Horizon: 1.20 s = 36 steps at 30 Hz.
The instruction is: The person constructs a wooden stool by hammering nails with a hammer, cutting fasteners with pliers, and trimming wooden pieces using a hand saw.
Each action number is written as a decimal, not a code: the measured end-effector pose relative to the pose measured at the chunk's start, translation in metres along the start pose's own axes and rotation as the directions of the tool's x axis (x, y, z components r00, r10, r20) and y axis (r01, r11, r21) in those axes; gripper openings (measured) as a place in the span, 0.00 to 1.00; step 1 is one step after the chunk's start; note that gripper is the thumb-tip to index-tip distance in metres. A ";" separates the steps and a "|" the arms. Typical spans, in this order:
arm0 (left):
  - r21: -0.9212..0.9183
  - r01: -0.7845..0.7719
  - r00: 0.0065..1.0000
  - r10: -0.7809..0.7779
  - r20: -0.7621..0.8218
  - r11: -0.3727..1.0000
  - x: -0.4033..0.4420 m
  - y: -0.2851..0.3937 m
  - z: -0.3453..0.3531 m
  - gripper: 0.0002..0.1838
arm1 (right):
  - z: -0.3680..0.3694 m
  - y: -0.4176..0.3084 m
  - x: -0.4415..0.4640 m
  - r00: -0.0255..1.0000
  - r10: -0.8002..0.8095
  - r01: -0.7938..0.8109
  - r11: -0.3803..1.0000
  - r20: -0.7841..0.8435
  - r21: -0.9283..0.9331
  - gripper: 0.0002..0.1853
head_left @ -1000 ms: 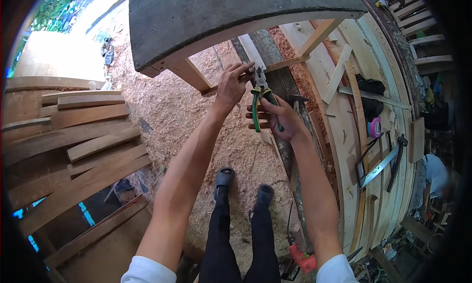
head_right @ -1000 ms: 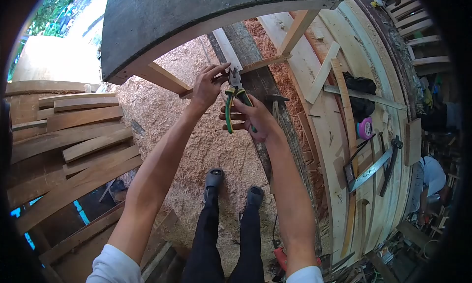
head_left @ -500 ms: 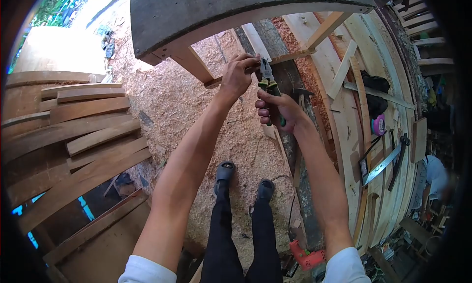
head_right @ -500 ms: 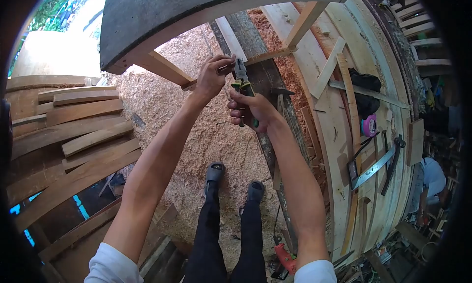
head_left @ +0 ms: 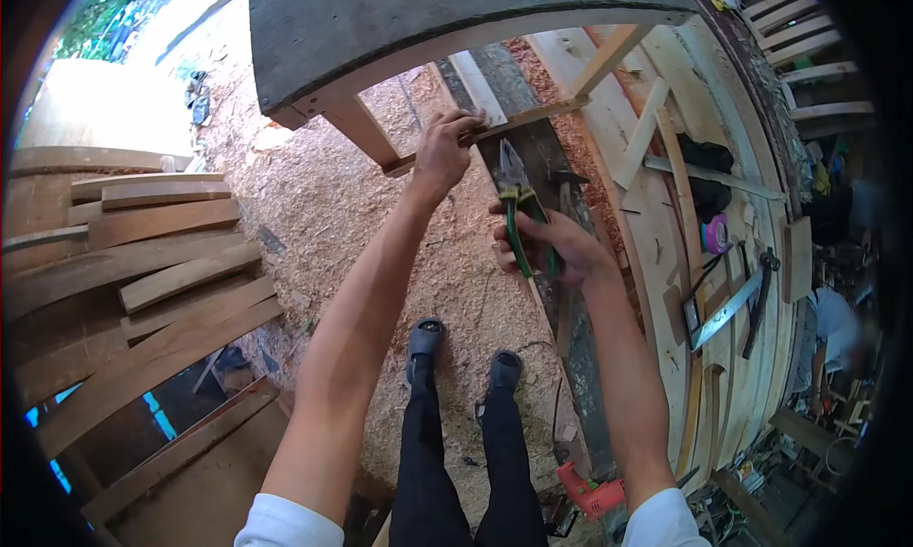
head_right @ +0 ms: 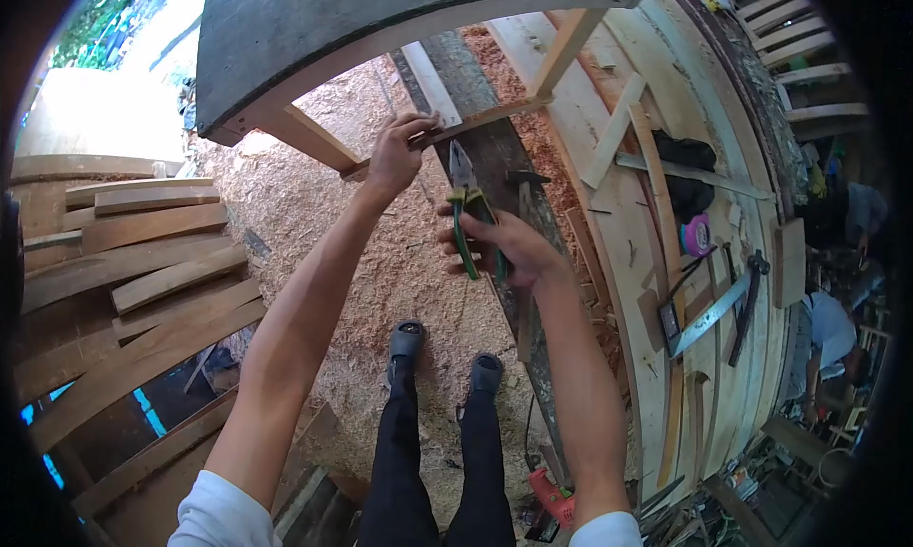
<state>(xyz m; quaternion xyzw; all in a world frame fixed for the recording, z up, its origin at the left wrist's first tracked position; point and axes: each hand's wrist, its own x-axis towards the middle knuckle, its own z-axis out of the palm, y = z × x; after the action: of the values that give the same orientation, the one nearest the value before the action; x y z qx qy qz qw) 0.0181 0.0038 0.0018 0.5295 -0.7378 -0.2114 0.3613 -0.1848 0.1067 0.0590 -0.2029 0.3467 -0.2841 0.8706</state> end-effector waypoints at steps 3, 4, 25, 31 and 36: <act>0.044 -0.015 0.999 0.017 -0.048 0.999 -0.007 0.014 0.006 0.16 | -0.009 0.013 -0.046 0.986 -0.019 0.003 0.995 -0.164 -0.099 0.20; 0.118 0.023 0.986 -0.003 -0.164 0.993 -0.014 0.033 0.004 0.16 | -0.019 0.026 -0.060 0.937 -0.171 0.076 0.951 -0.304 -0.301 0.19; -0.156 0.106 0.992 -0.094 0.082 0.982 -0.113 0.239 0.178 0.14 | -0.163 0.059 -0.182 0.228 -0.932 -0.351 0.191 -0.281 -0.917 0.29; 0.316 0.299 0.948 -0.241 -0.209 0.900 -0.101 0.183 0.115 0.26 | -0.074 0.068 -0.123 0.554 -0.768 -0.066 0.343 -0.320 -0.937 0.20; 0.039 0.522 0.841 -0.522 0.144 0.852 -0.088 0.165 0.102 0.26 | -0.040 0.098 -0.089 0.564 -0.808 -0.149 0.106 -0.172 -0.983 0.24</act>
<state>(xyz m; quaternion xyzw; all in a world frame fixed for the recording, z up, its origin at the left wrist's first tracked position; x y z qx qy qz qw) -0.1470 0.1361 0.0230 0.6927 -0.5907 -0.3412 0.2342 -0.2325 0.2311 0.0214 -0.6450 0.6802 -0.2712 0.2188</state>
